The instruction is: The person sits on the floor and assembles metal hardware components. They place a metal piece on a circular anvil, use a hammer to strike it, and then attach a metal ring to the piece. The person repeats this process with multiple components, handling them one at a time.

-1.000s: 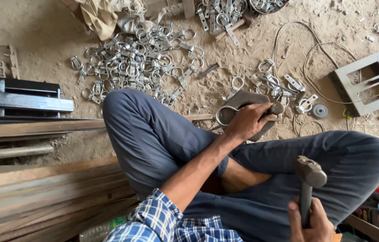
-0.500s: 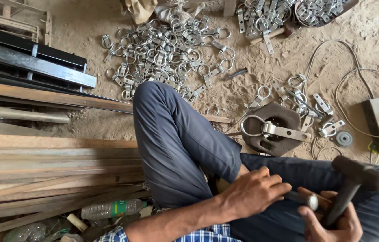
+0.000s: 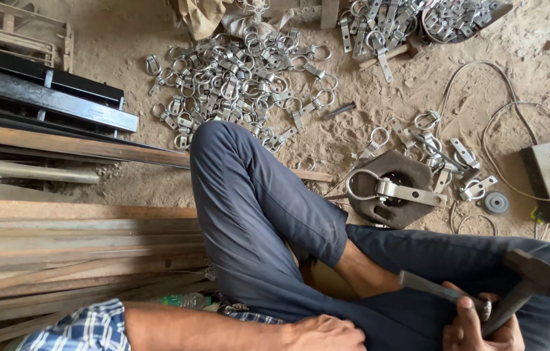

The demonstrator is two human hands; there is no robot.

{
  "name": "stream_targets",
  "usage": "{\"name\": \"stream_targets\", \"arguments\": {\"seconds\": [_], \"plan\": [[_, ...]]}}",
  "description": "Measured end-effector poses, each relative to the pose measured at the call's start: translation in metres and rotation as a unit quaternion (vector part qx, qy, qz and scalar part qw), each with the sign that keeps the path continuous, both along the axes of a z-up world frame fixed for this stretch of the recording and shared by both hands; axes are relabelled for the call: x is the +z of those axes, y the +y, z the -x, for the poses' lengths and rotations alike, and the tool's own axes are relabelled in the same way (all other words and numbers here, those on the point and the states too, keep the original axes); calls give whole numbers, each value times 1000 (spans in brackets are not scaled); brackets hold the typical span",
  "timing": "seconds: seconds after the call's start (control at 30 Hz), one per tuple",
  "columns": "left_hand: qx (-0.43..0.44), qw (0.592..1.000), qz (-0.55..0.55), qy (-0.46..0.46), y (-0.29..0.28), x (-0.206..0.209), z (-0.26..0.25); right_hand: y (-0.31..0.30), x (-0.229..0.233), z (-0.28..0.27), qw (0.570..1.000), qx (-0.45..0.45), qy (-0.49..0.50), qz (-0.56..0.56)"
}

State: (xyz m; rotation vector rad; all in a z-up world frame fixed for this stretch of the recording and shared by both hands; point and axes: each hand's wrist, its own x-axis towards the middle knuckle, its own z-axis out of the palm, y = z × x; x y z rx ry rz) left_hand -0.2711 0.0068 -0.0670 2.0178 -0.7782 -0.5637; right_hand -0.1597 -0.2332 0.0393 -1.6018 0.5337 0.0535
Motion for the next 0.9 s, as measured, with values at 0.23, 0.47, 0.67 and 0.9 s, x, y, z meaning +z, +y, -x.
{"name": "stream_targets", "arguments": {"seconds": [0.23,0.47,0.67,0.9], "plan": [[22,958,-61,-278,0,-82,70,29,38,5,998,-9,37,47],[-33,976,-85,-197,3,-84,58,53,65,5,994,-27,34,-101],[-23,972,-100,-210,12,-69,38,52,69,0,995,-45,31,-82],[-42,982,-114,-146,18,41,45,36,46,10,998,-25,33,45]]}}
